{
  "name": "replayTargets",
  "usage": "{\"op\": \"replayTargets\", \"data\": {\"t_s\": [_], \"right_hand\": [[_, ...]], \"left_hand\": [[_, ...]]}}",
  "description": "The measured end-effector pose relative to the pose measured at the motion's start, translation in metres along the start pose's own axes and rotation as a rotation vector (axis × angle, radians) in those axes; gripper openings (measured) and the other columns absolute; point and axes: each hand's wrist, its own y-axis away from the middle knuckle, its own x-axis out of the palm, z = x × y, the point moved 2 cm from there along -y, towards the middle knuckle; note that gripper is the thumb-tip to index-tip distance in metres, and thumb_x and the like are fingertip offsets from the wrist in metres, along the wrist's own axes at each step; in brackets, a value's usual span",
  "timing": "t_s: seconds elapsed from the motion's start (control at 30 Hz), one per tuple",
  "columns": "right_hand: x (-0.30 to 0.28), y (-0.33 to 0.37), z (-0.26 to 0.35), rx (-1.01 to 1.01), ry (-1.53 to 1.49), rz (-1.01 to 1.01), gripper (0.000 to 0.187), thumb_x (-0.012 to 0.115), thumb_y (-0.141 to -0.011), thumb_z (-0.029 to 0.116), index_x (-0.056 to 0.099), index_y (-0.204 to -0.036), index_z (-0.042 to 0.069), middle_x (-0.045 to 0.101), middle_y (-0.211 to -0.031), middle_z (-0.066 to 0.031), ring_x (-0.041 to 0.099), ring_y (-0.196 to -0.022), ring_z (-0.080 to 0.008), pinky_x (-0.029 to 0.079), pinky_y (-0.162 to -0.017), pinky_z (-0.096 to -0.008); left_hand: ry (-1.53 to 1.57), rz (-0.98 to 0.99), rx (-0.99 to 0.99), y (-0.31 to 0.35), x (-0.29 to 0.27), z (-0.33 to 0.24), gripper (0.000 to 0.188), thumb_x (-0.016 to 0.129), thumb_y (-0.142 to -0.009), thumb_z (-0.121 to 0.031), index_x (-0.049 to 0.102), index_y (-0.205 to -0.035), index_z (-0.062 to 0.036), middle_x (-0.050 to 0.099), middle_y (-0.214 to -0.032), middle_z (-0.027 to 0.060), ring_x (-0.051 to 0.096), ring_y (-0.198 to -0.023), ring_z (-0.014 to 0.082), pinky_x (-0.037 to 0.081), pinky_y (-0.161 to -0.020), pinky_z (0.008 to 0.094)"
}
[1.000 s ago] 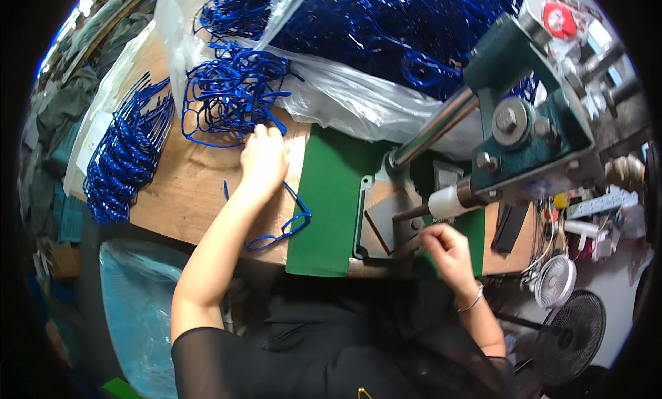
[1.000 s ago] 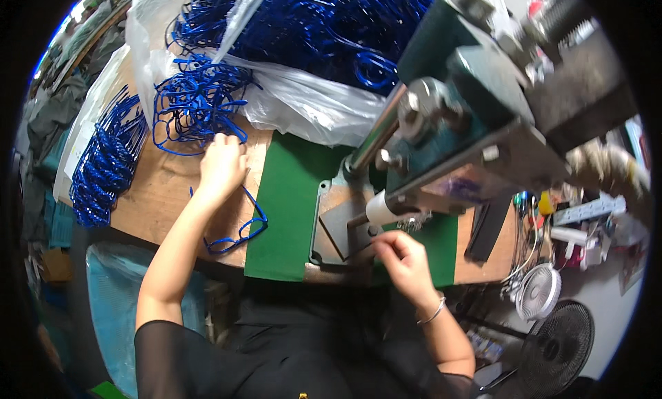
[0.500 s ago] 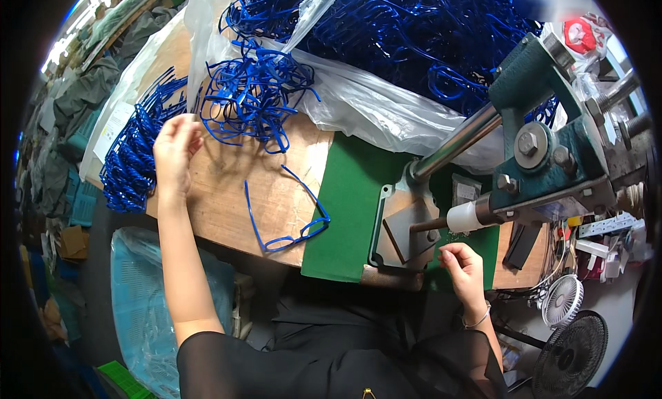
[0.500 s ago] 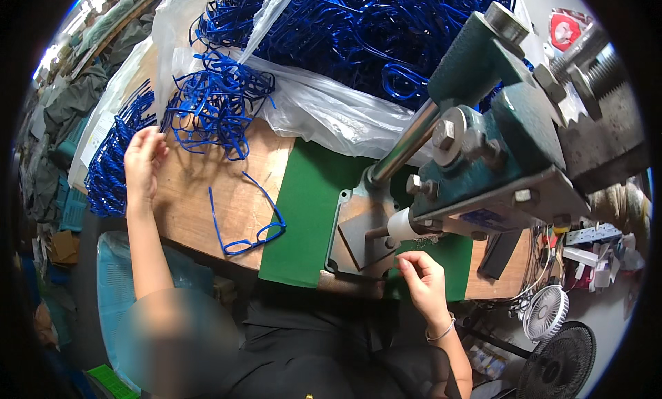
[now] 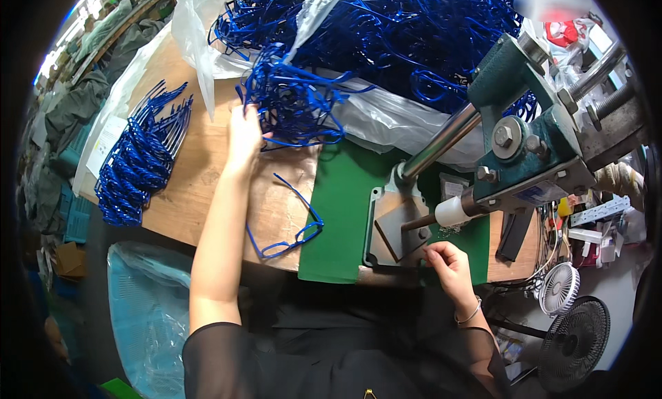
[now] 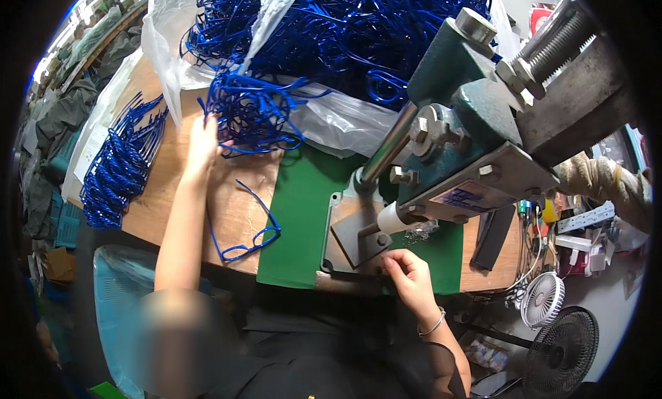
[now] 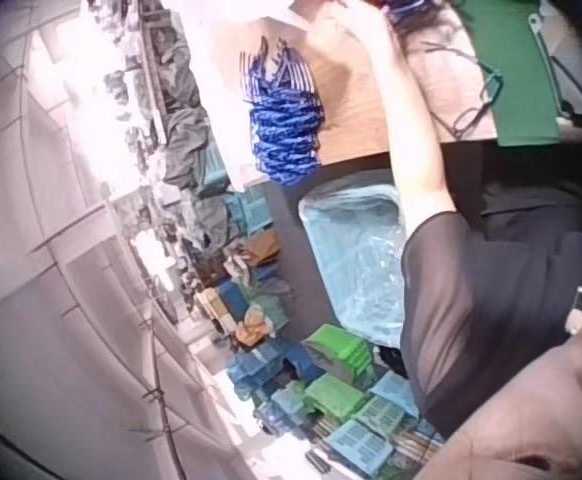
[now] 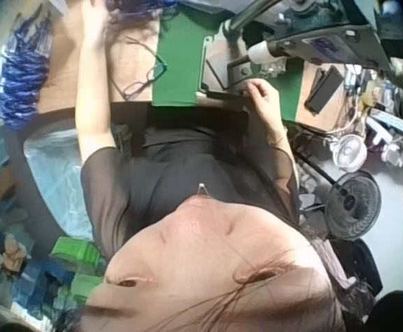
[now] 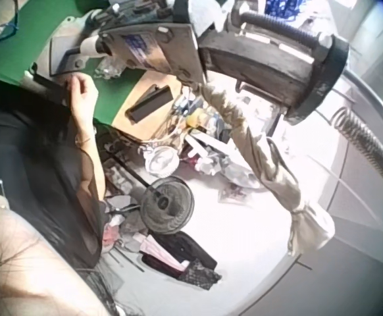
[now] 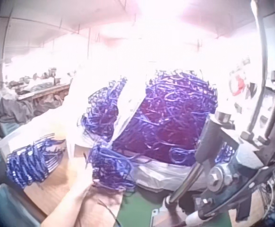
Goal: The person repeatedly picks blue wire frames from a pile, places them into a press machine, and operates the lever to crimp or secure the frame. Finished frames are set aside on the table. The process is repeated continuously throughout the clip.
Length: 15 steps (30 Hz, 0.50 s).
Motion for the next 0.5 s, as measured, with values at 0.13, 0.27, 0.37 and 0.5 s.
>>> {"op": "replayTargets", "data": {"t_s": [0.13,0.27,0.37,0.5], "right_hand": [[-0.018,0.01,-0.007,0.029,0.063,-0.054,0.012,0.056,-0.088,0.01,0.06,-0.091,-0.001,0.061,-0.08,-0.0025,0.057,-0.073,-0.0073,0.047,-0.065,-0.0211],[-0.016,0.002,-0.012,0.027,-0.009,-0.092,0.014,0.058,-0.088,0.012,0.061,-0.092,-0.001,0.061,-0.078,-0.0012,0.054,-0.069,-0.0064,0.045,-0.064,-0.02],[-0.011,0.0,-0.012,-0.023,0.092,0.03,0.013,0.058,-0.087,0.01,0.061,-0.093,0.0,0.06,-0.077,0.0001,0.053,-0.07,-0.0054,0.044,-0.064,-0.0199],[-0.018,0.007,-0.014,-0.015,0.151,0.024,0.013,0.059,-0.086,0.01,0.062,-0.093,0.0,0.061,-0.079,-0.0006,0.054,-0.072,-0.0055,0.045,-0.065,-0.0202]], "left_hand": [[-0.375,-0.036,0.32,0.015,-0.051,-0.018,0.026,0.051,-0.092,-0.023,0.064,-0.097,-0.0014,0.065,-0.093,0.0069,0.056,-0.076,0.0104,0.043,-0.065,0.0235],[0.384,0.223,-0.221,0.05,-0.049,-0.048,0.027,0.05,-0.092,-0.027,0.055,-0.11,-0.0073,0.062,-0.094,0.0052,0.057,-0.082,0.0139,0.046,-0.073,0.0298],[0.755,0.355,0.158,0.039,-0.032,-0.061,0.027,0.046,-0.094,-0.023,0.054,-0.115,-0.0074,0.06,-0.091,0.004,0.052,-0.071,0.0111,0.046,-0.082,0.0338],[0.354,0.211,0.611,0.047,0.015,-0.078,0.039,0.047,-0.094,-0.028,0.051,-0.117,0.0026,0.053,-0.08,0.0006,0.047,-0.061,0.0063,0.045,-0.081,0.0297]]}}
